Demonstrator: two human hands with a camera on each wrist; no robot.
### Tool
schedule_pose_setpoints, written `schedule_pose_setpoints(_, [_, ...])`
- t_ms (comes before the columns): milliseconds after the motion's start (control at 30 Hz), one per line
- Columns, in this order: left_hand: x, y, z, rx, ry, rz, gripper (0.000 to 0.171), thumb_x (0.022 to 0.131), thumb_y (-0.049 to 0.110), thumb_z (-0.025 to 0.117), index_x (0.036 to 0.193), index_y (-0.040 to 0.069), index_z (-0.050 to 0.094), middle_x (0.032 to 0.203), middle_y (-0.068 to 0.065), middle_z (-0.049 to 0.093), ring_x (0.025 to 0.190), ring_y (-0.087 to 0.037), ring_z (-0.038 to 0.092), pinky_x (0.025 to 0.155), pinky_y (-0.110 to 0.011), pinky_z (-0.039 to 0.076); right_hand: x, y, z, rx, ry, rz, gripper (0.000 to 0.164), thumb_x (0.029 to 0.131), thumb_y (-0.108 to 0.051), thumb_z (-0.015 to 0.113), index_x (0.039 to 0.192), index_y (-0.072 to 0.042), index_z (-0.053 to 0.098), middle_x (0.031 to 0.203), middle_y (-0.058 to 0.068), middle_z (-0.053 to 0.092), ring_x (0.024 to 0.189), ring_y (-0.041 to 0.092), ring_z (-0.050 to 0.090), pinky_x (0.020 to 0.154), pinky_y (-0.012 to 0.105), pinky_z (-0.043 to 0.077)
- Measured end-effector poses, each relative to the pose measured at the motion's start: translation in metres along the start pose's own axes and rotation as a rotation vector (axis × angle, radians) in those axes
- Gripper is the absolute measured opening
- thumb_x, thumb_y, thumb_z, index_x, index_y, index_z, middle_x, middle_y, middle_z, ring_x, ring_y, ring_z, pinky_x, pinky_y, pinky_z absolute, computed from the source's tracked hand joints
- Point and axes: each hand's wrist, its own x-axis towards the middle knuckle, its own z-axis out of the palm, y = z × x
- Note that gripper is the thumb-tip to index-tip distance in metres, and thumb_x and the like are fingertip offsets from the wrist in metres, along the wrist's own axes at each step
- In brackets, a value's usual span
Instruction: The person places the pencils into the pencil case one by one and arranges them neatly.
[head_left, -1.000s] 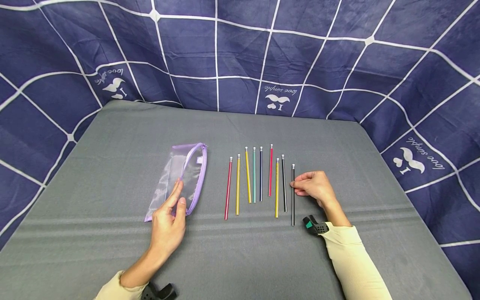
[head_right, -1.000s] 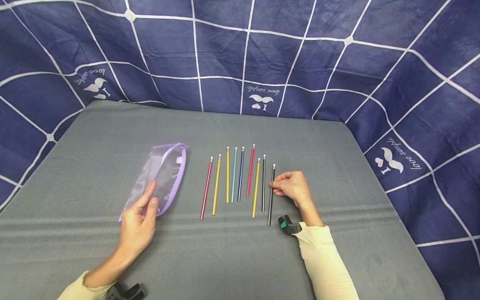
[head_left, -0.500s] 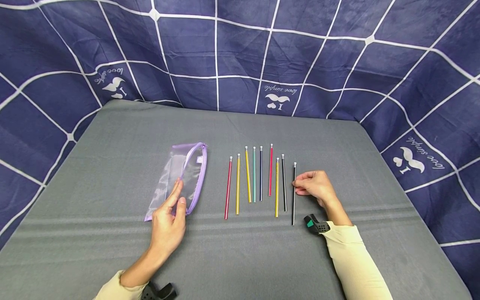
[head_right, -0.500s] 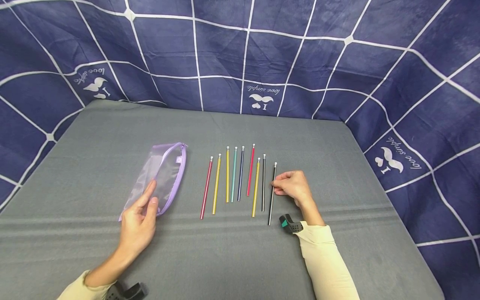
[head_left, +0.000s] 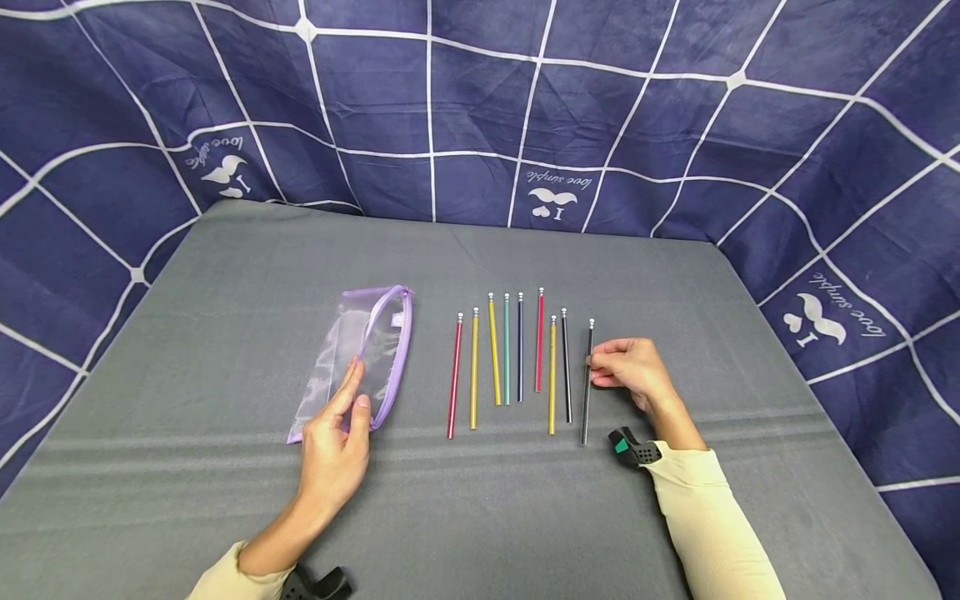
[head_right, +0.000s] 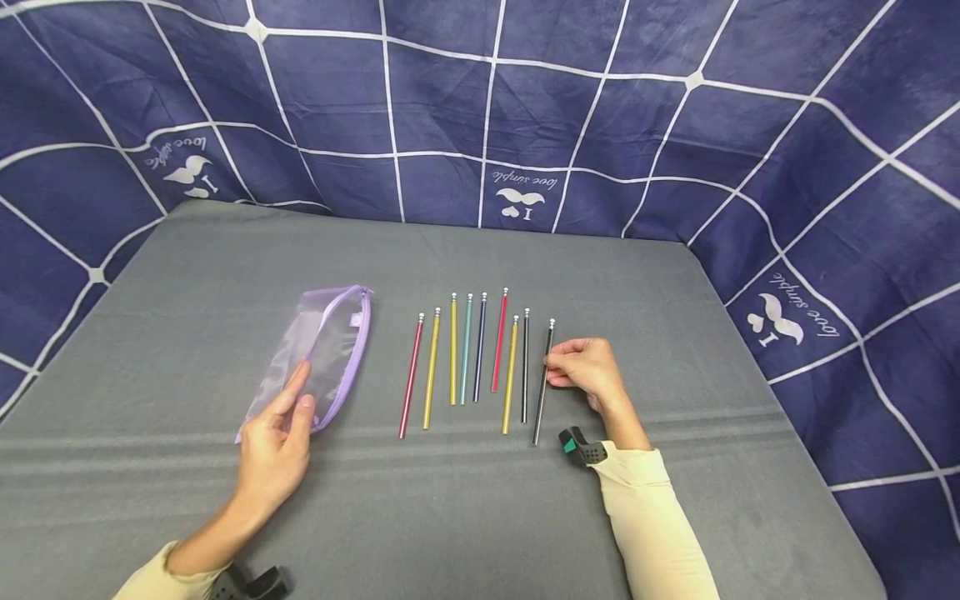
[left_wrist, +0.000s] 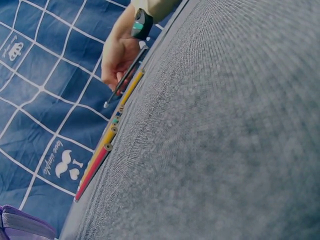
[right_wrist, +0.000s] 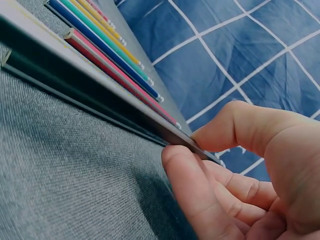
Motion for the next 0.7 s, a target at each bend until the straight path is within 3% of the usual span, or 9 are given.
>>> schedule_pose_setpoints(700, [0.001,0.000,-0.001,-0.004,-0.005,-0.004,0.042,0.093,-0.011,0.054,0.135,-0.009,0.054,0.139,-0.022,0.052,0.128,-0.005,0.046,0.106,-0.012,0.034,0.010,-0.012,0.017,0.124,-0.016,-0.057,0.018,0.086,0.011,0.056,0.103,0.016,0.055,0.071,0.004,0.069,0.057,0.009,0.066,0.059,0.022,0.059])
